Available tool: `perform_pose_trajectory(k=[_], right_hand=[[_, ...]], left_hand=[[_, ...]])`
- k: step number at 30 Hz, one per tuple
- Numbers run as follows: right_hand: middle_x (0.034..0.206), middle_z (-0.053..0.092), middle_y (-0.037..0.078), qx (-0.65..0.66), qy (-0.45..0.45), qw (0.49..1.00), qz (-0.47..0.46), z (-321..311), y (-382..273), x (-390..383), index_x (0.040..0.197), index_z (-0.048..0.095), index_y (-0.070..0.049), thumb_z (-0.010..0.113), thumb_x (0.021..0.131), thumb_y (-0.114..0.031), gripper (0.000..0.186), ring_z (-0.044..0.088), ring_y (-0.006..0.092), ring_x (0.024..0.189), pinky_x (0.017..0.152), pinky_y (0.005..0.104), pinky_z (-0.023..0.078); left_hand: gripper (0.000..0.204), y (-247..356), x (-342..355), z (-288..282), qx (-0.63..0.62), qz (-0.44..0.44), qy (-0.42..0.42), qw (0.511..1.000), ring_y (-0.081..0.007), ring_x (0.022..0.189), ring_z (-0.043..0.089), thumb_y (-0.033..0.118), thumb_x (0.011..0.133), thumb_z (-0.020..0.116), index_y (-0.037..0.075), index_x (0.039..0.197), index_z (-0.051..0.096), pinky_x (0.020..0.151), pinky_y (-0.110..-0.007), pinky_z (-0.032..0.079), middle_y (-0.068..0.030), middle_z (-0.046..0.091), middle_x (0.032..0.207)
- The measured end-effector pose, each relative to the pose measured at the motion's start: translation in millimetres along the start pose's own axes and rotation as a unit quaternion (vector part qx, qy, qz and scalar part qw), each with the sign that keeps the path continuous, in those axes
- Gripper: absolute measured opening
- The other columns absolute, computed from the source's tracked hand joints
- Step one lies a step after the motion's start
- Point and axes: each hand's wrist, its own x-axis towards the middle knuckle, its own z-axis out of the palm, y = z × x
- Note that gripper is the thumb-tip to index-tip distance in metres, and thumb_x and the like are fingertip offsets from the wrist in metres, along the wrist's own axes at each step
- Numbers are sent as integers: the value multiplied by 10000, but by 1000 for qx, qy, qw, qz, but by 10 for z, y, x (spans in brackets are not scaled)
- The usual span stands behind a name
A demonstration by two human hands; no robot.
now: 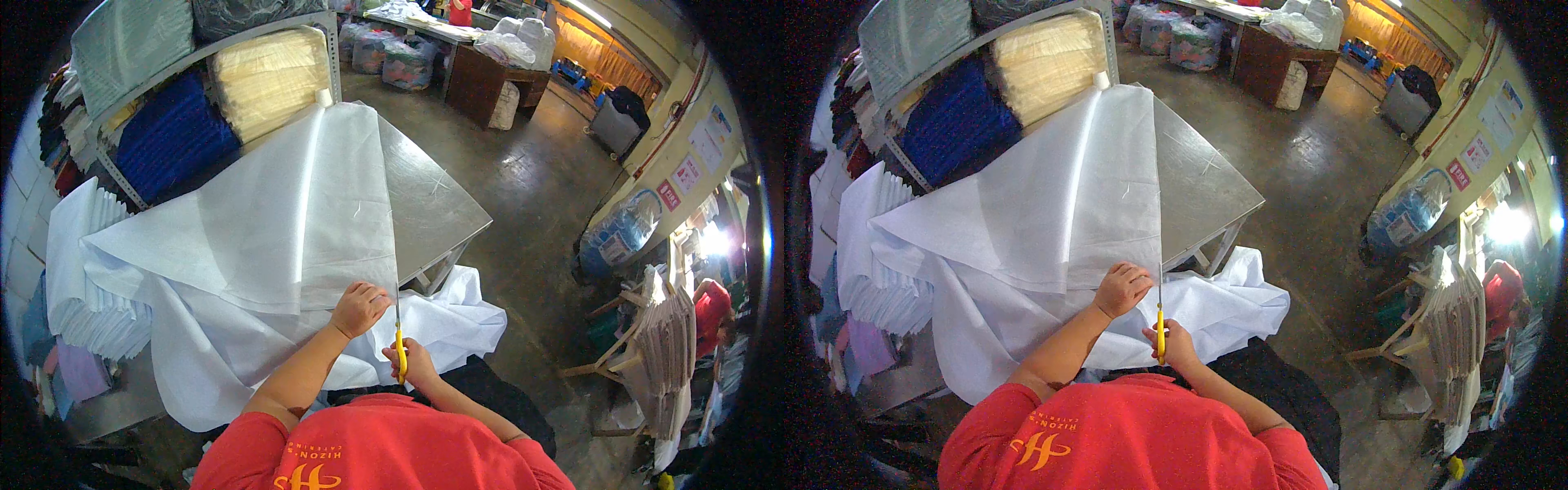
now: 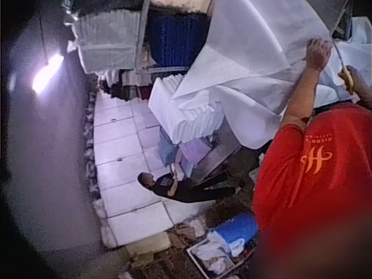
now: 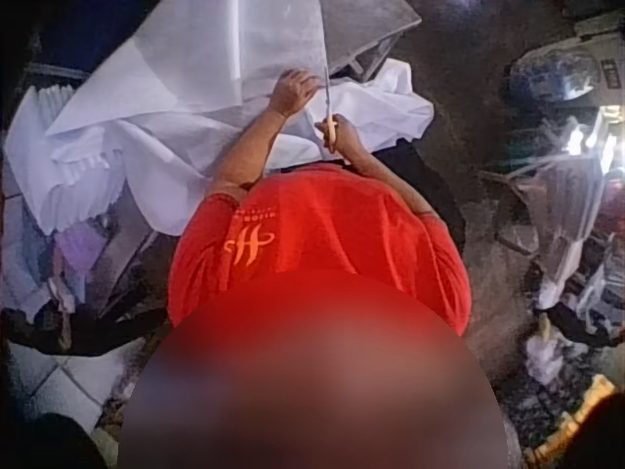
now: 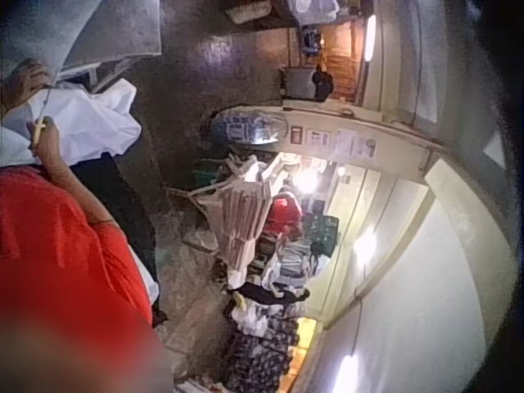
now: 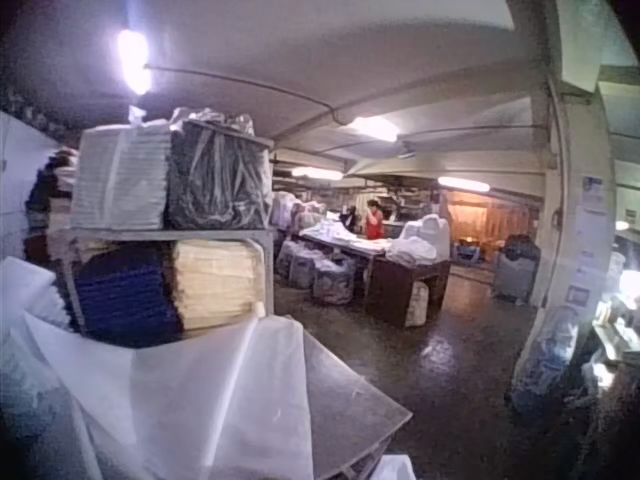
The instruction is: The person uses yellow-handled scissors to cut a large white fabric sheet on a metal table, then folds the cut piece and places it on a pile. The person repeats the cutting and folding process with additional fabric pieces.
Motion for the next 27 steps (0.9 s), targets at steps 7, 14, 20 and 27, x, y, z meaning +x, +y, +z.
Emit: perform_pose_trajectory(k=[7, 14, 20, 27], right_hand=[[672, 567, 57, 127, -47, 991, 7, -41, -24, 21, 1044, 517, -26, 676, 855, -384, 435, 577, 149, 536, 485, 286, 504], [646, 574, 67, 128, -38, 991, -4, -45, -93, 141, 1029, 525, -9, 696, 842, -379, 449, 566, 155, 487, 449, 282, 474], [684, 572, 70, 88, -35, 995, -10, -70, -161, 252, 1064, 509, -35, 653, 858, -406, 448, 576, 156, 493, 455, 277, 484], [666, 569, 67, 85, -24, 996, -20, -69, -209, 309, 1035, 531, -21, 675, 846, -383, 433, 566, 156, 475, 434, 274, 467]], left_hand=[[136, -14, 0, -3, -15, 4, 7, 1000, -204, 939, 586, 158, 772, 684, 160, 905, 655, 888, -362, 431, -9, 619, 971], [168, -36, -23, 19, -32, 6, 11, 999, -227, 946, 582, 164, 755, 700, 157, 913, 645, 882, -381, 441, -11, 617, 987], [142, -59, -42, 31, -37, 14, 14, 999, -237, 945, 585, 174, 778, 683, 148, 911, 643, 875, -382, 441, -23, 620, 986], [118, -54, -34, 12, -46, 11, 8, 999, -233, 939, 589, 173, 796, 664, 136, 906, 643, 877, -392, 439, -24, 626, 987]])
